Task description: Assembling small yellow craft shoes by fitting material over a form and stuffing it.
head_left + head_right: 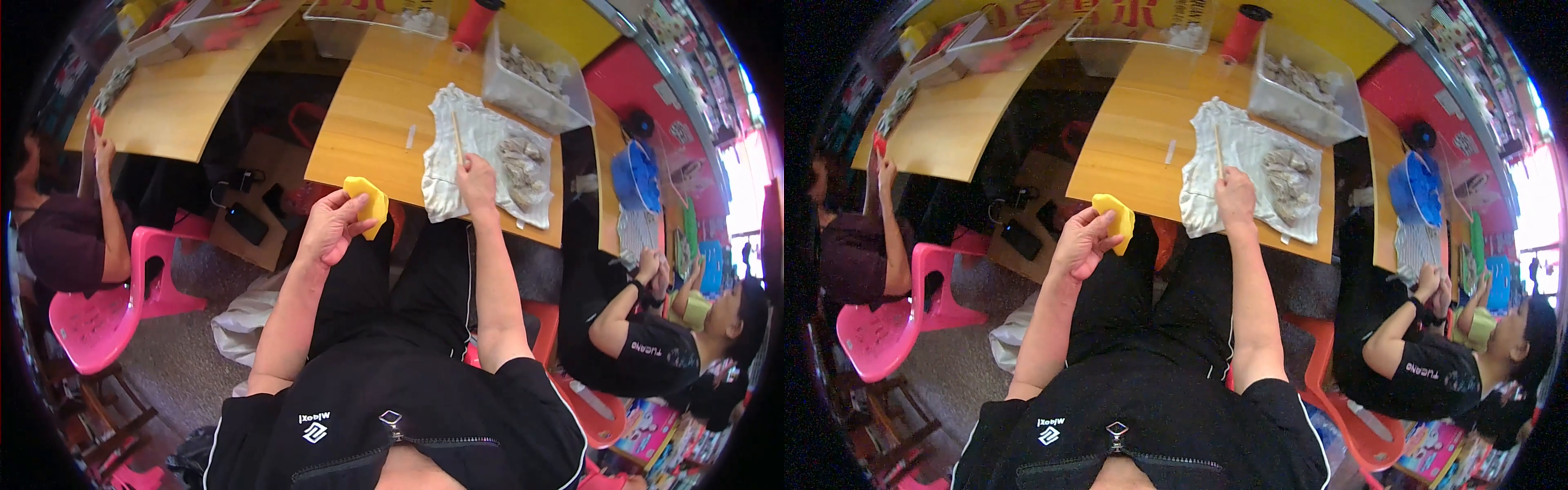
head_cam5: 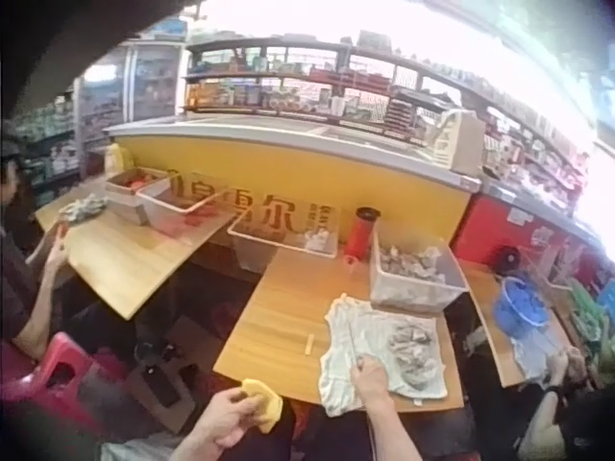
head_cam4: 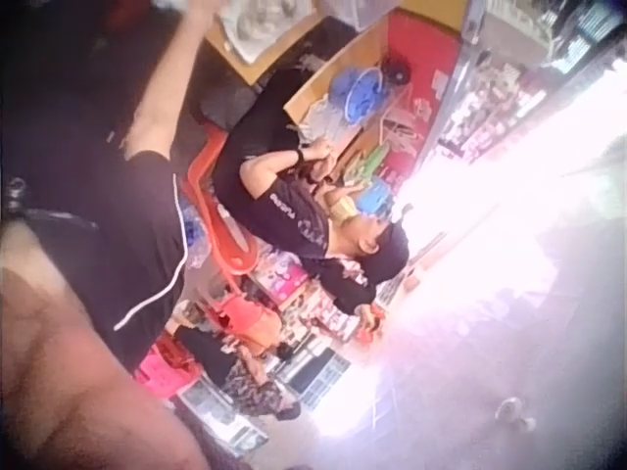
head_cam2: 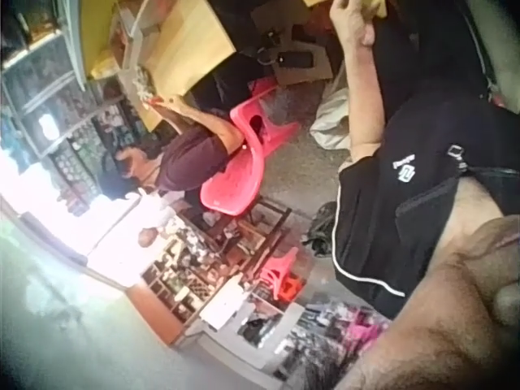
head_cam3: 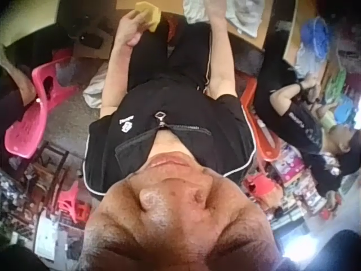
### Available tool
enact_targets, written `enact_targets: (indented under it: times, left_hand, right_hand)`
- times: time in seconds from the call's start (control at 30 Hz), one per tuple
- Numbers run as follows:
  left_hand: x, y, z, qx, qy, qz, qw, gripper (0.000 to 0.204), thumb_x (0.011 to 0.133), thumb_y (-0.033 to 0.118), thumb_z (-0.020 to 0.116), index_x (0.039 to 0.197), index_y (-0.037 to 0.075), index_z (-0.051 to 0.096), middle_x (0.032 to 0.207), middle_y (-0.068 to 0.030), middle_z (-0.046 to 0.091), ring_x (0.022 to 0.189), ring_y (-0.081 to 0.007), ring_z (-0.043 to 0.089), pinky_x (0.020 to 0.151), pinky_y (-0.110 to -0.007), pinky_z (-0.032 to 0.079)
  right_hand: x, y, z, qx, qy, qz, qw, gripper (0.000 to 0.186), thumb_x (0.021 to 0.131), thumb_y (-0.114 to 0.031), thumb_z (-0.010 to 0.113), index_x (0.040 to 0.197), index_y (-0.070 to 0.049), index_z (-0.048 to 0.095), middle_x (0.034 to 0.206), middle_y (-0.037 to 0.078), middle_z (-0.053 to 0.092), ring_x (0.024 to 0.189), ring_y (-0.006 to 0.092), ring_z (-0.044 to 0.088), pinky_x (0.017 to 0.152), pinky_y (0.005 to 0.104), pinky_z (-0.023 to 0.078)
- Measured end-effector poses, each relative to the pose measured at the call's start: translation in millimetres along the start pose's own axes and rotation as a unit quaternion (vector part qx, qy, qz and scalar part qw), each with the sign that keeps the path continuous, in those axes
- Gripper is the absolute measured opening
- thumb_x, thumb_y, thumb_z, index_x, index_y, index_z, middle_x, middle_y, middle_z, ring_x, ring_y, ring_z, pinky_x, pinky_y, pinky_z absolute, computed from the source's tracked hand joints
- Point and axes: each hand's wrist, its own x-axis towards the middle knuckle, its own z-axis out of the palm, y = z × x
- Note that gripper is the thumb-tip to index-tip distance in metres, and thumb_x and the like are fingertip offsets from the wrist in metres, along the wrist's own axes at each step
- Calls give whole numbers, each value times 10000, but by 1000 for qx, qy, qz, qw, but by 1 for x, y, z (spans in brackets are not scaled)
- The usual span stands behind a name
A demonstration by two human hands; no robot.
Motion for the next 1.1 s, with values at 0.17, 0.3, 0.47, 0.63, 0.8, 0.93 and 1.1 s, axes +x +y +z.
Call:
enact_targets:
  times: [0.17,0.3,0.47,0.63,0.8,0.93,1.1]
  left_hand:
    - [7,7,-22,-105,-19,-35,994,230,896,168,607,1074,27,575,992,-59,644,873,-148,649,716,-273,580]
    - [15,6,-29,-123,-8,-23,992,233,892,181,615,1069,35,576,994,-53,646,895,-149,646,732,-276,578]
    - [18,7,-20,-123,4,-14,992,201,889,167,618,1043,42,584,985,-52,646,891,-146,647,729,-274,580]
    - [15,9,-14,-100,7,13,995,191,887,152,619,1025,24,591,963,-58,646,878,-147,650,711,-281,586]
    - [9,4,-9,79,-17,19,997,211,877,134,630,1010,-28,619,959,-72,648,836,-152,649,688,-276,579]
    - [8,-18,-4,123,-15,-30,992,261,857,172,663,1013,-35,628,943,-89,660,819,-157,654,670,-255,565]
    - [10,-24,-12,115,-10,-31,993,283,881,211,636,1025,-32,620,954,-100,660,833,-165,659,674,-262,569]
  right_hand:
    - [-36,-50,-46,290,-69,56,953,269,872,-139,523,1053,32,628,716,49,579,614,107,525,575,244,421]
    - [-105,-112,-93,448,-234,97,857,231,916,-76,504,1083,31,622,740,11,544,572,36,440,499,182,347]
    - [-135,-110,-100,336,-240,-2,911,204,902,-22,526,1070,27,631,784,17,557,601,42,466,520,182,372]
    - [-137,-103,-101,273,-221,-64,934,187,884,-27,543,1039,26,634,767,52,585,634,99,528,567,223,413]
    - [-141,-99,-94,255,-231,-83,935,185,887,-64,554,1027,29,632,751,57,588,644,109,537,576,241,425]
    - [-148,-96,-71,322,-256,-6,912,186,908,-99,551,1022,11,648,735,19,571,612,58,496,531,204,394]
    - [-168,-96,-49,561,-307,246,728,222,932,-171,542,1050,-14,648,733,-51,529,574,-1,417,491,140,320]
